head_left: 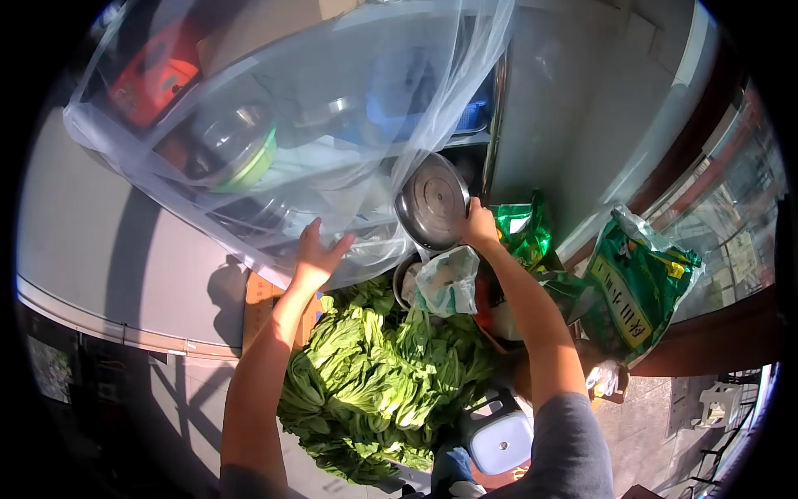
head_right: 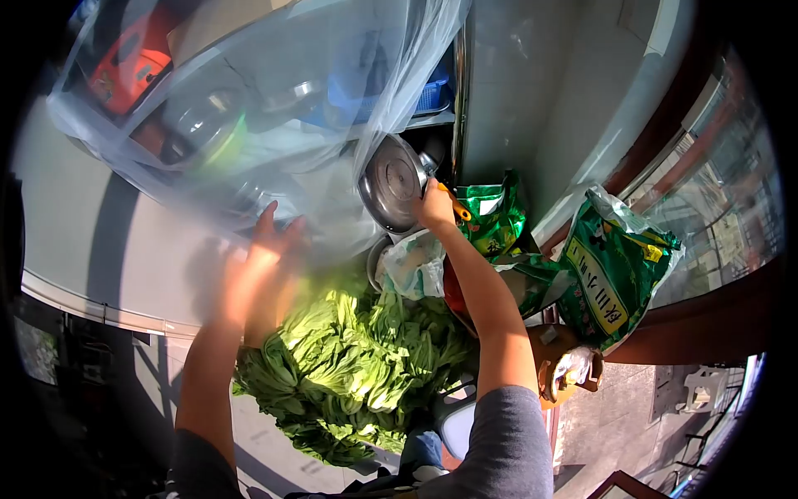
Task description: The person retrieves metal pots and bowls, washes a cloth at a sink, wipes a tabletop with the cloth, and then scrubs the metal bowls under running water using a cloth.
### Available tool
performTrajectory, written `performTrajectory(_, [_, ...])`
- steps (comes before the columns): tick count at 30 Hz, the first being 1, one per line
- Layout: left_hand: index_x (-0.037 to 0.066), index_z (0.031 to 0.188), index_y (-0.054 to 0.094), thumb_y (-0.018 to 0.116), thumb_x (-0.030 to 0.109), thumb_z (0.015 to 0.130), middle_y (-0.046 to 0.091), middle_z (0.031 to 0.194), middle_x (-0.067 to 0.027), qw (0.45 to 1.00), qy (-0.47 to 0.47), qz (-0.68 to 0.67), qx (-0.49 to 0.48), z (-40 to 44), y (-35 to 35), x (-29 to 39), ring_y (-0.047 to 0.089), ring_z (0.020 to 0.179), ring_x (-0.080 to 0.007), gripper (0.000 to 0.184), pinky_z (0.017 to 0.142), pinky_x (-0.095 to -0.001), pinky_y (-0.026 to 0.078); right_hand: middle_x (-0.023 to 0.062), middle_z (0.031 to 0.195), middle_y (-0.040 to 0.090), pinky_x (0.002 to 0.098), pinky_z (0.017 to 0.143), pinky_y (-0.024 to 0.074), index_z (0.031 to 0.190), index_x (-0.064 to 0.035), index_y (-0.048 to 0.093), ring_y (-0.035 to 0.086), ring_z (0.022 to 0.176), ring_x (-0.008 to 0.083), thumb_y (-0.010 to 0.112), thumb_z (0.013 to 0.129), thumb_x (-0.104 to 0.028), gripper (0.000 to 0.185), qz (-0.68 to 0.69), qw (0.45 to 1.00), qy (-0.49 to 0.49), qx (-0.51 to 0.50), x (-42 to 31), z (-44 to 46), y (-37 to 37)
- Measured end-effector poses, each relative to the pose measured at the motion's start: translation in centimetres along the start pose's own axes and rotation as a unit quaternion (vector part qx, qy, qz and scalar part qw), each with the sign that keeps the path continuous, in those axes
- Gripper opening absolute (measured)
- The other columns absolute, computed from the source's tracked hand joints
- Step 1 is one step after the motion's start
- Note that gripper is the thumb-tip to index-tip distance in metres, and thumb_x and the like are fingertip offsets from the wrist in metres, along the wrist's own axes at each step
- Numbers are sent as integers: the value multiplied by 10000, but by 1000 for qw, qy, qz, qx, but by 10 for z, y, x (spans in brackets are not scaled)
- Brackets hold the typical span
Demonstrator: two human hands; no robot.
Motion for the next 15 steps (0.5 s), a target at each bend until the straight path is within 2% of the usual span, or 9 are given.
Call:
performTrajectory(2, [-128,1261,242,664,510,668,305,1287,-297,998,59,1,10,31,8,33,277,1225,-381,968,1006,-416,253,243,711,592,470,695,456,954,3,415,584,715,405,513,748,-183,294,38,997,-21,-67,-9,-5,15])
performTrajectory(4, [-105,1304,162,653,554,653,219,1345,-277,999,41,22,3,55,22,59,201,1263,-379,1047,1027,-420,212,211,644,590,440,626,474,968,-6,403,592,611,376,520,748,-157,292,129,986,-57,-94,-33,-23,11])
performTrajectory(6, [-97,1323,88,649,564,650,350,1284,-268,996,69,35,34,82,39,69,296,1228,-373,1097,1019,-427,213,187,591,581,410,573,490,972,-8,397,593,534,337,523,750,-130,283,125,983,-96,-93,-49,-41,12])
performTrajectory(9, [-61,1282,295,654,460,682,552,1070,-228,999,-27,-22,-16,92,51,90,486,1074,-341,872,940,-397,321,192,668,587,347,452,502,1023,17,421,608,507,268,506,750,-106,311,216,964,-38,-152,-53,-74,13])
performTrajectory(12, [-8,1100,530,616,327,722,625,846,-178,991,23,-120,-44,108,68,74,591,866,-315,512,795,-365,411,175,696,587,305,399,495,1042,46,436,601,487,241,505,743,-92,337,271,946,5,-178,-40,-104,7])
performTrajectory(13, [3,998,574,598,277,732,621,821,-175,994,-1,-94,52,107,53,62,594,817,-307,383,742,-354,424,166,699,586,294,387,493,1045,55,440,597,478,232,506,741,-87,341,279,942,23,-187,-32,-113,5])
performTrajectory(14, [14,895,617,579,227,741,617,797,-173,986,-21,-67,152,102,28,59,596,768,-299,266,688,-343,437,159,697,586,286,379,487,1037,57,442,590,471,223,504,743,-79,330,332,917,83,-204,-18,-117,4])
performTrajectory(15, [10,897,612,565,189,758,618,770,-158,963,-26,-148,225,94,-3,51,591,729,-289,231,681,-340,432,152,696,585,278,372,482,1029,60,443,583,463,213,503,745,-70,319,384,885,141,-220,-2,-120,1])
Point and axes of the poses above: each hand's wrist, its own z-axis towards the middle knuckle, its own y-axis out of the palm, x = y × z, the point moved 7 cm from there along z, towards the middle knuckle
